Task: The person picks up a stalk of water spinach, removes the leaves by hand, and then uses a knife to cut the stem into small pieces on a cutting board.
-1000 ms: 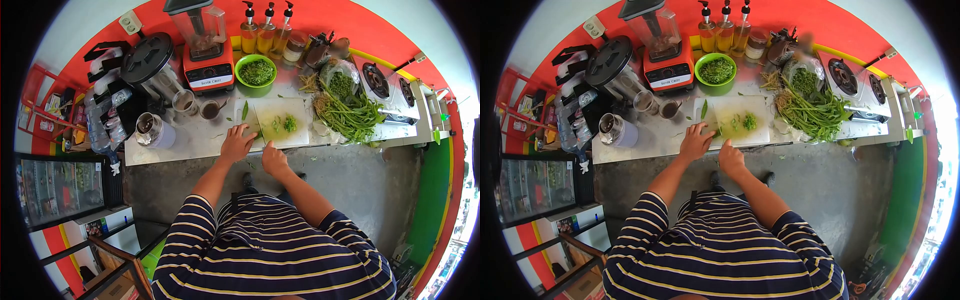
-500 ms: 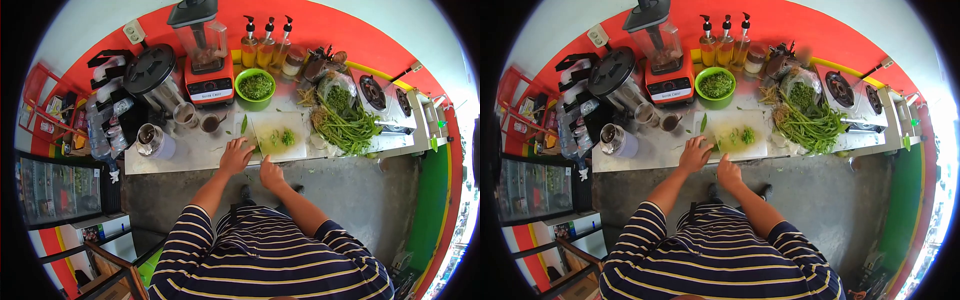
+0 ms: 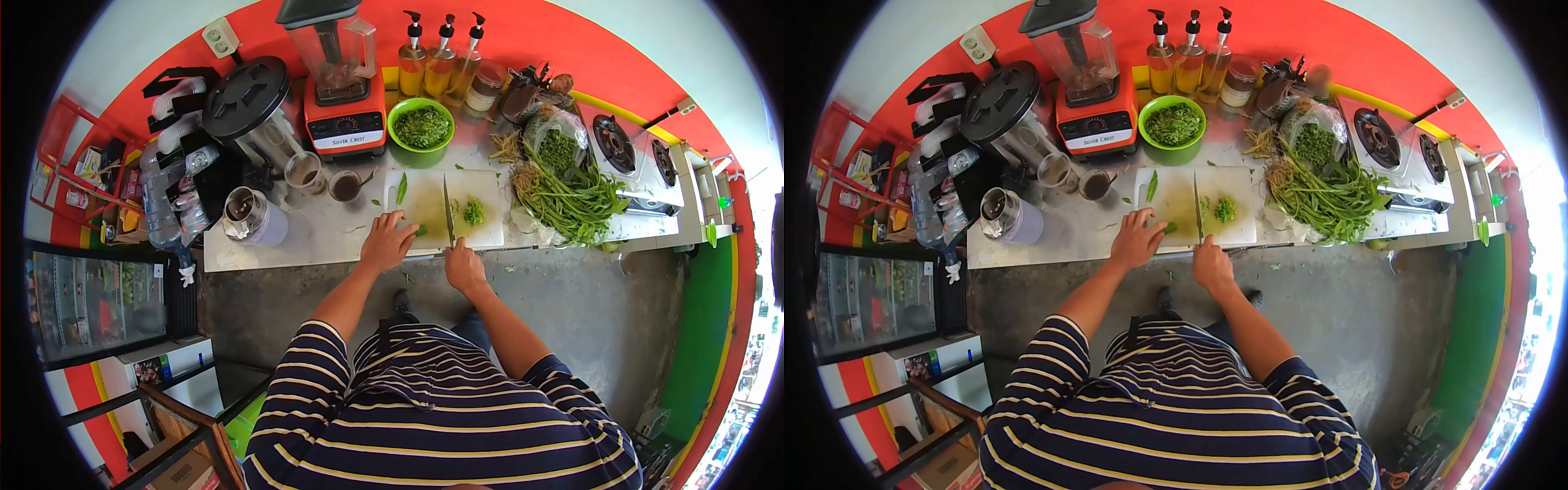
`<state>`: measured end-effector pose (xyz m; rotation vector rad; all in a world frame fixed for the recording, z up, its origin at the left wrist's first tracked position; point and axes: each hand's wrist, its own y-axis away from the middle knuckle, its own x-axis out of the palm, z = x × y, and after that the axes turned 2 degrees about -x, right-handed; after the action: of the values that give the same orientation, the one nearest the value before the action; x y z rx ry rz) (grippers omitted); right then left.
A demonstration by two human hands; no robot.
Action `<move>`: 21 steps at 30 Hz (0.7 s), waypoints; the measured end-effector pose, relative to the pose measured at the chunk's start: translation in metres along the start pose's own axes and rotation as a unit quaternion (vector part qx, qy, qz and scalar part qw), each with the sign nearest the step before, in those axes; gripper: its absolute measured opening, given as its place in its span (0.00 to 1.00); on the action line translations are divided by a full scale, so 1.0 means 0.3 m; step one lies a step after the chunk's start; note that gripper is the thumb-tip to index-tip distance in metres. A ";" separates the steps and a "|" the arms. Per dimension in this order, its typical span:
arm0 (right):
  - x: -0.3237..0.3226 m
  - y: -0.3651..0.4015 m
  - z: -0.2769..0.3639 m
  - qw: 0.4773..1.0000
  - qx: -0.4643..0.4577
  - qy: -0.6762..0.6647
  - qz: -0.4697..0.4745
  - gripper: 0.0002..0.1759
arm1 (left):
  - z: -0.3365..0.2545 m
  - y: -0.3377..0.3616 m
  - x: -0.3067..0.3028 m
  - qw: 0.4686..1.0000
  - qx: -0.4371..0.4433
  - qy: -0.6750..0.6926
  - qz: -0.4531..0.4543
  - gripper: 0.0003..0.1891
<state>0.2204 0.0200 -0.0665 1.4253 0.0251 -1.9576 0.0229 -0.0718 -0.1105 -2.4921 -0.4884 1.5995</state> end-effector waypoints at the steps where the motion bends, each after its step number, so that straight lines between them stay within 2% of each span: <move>1: -0.011 -0.013 0.011 1.000 -0.013 -0.008 -0.004 0.20 | 0.009 -0.009 -0.003 1.000 0.011 0.001 -0.008 0.12; 7: 0.020 -0.007 0.107 0.997 -0.081 0.003 0.002 0.20 | 0.001 -0.007 -0.007 1.000 -0.003 0.018 0.003 0.12; 13: 0.084 -0.001 0.122 0.993 -0.043 0.106 0.028 0.14 | 0.004 -0.011 -0.004 1.000 0.013 0.001 -0.014 0.12; 18: 0.056 -0.094 0.125 0.993 -0.057 0.097 0.029 0.16 | 0.004 -0.008 -0.001 1.000 0.007 0.002 -0.005 0.12; 21: 0.065 -0.033 0.127 0.995 -0.057 0.082 0.030 0.17 | 0.003 -0.009 -0.004 1.000 0.009 0.000 -0.006 0.12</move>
<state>0.1807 0.0019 -0.0716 1.4907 0.1636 -1.7572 0.0211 -0.0697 -0.1090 -2.4709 -0.4862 1.5911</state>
